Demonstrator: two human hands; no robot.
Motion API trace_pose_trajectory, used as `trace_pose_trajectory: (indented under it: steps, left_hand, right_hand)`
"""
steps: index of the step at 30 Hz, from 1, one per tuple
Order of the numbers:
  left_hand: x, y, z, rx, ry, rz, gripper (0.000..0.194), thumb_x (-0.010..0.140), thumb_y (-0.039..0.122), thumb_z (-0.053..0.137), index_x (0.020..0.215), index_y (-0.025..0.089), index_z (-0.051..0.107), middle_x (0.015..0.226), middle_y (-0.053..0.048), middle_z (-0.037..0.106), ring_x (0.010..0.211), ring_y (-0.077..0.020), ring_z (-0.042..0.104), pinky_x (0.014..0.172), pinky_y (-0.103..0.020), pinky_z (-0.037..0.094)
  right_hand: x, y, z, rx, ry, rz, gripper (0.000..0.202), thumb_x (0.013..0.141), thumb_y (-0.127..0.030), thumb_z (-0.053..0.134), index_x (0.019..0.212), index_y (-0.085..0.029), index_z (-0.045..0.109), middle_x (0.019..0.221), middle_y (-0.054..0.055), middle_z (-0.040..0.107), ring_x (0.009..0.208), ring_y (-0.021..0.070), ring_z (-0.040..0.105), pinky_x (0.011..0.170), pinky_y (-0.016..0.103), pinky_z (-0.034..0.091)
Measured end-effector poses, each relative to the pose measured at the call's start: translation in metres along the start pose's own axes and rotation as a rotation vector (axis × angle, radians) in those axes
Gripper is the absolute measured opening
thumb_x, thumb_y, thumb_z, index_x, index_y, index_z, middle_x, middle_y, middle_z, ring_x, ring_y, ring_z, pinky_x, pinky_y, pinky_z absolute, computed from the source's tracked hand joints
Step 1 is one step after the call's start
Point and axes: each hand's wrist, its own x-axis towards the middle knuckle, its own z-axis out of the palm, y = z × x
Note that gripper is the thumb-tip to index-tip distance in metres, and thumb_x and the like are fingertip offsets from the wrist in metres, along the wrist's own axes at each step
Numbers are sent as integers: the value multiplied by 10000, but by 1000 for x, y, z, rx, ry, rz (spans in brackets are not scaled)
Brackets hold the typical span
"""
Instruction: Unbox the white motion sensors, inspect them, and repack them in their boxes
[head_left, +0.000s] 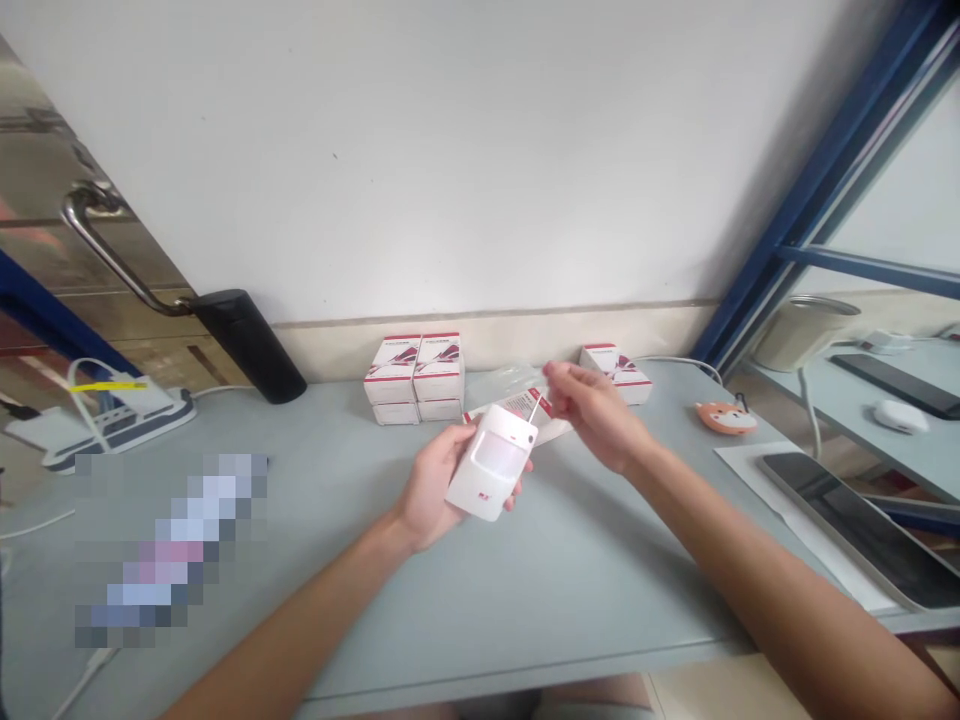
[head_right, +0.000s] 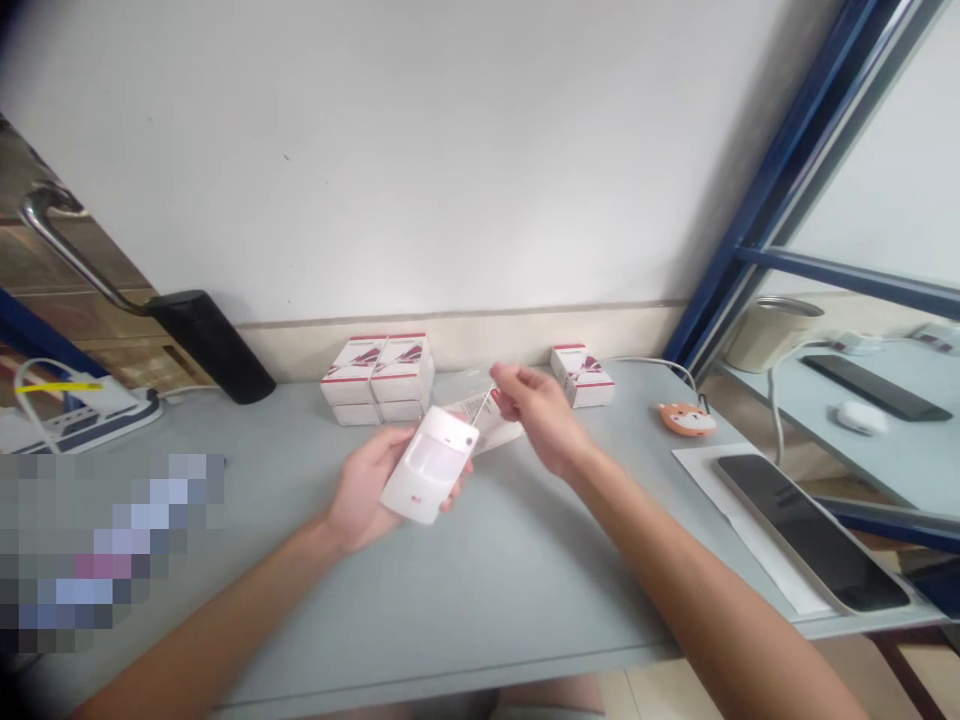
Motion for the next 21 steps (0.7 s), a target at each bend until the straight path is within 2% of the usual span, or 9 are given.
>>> trace_pose_trajectory:
  steps: [2, 5, 8, 12, 16, 21]
  left_hand:
    - [2, -3, 0, 42, -37, -66, 537, 1019, 481, 412, 1320, 93, 628, 924, -171, 737, 673, -250, 682, 634, -345, 520]
    - [5, -6, -3, 101, -80, -165, 518, 1031, 521, 437, 1252, 113, 668, 950, -151, 727, 673, -230, 685, 642, -328, 518]
    - [9, -7, -7, 117, -89, -215, 523, 1033, 528, 457, 1271, 114, 669, 992, -153, 724, 691, -222, 686, 661, -327, 515]
    - [15, -6, -14, 84, -119, -236, 538, 1025, 517, 493, 1353, 114, 631, 986, -160, 728, 688, -233, 688, 651, -332, 494]
    - [18, -5, -20, 22, -135, -253, 529, 1022, 523, 482, 1245, 82, 671, 1001, -189, 732, 669, -233, 683, 663, -342, 487]
    - [15, 2, -27, 7, -182, -329, 543, 1012, 542, 501, 1231, 80, 684, 1016, -189, 729, 680, -231, 680, 664, -340, 490]
  right_hand:
    - [11, -6, -19, 115, 89, -36, 415, 783, -556, 883, 785, -222, 637, 707, -36, 441, 632, 120, 375, 564, 269, 350]
    - [26, -17, -50, 315, 202, -54, 403, 720, -444, 959, 811, -228, 631, 718, -48, 423, 610, 98, 373, 503, 218, 359]
    - [33, -22, -71, 386, 240, -59, 388, 719, -373, 973, 827, -223, 633, 699, -60, 406, 585, 80, 376, 485, 181, 381]
    - [37, -21, -79, 396, 202, -43, 360, 751, -355, 957, 832, -225, 631, 704, -61, 418, 572, 72, 394, 471, 165, 402]
    - [39, -22, -81, 411, 185, -60, 352, 776, -358, 944, 824, -219, 625, 734, -60, 467, 569, 57, 413, 473, 151, 414]
    - [41, -29, -102, 522, 177, -230, 354, 783, -356, 940, 823, -244, 606, 701, -76, 466, 547, 64, 424, 473, 152, 436]
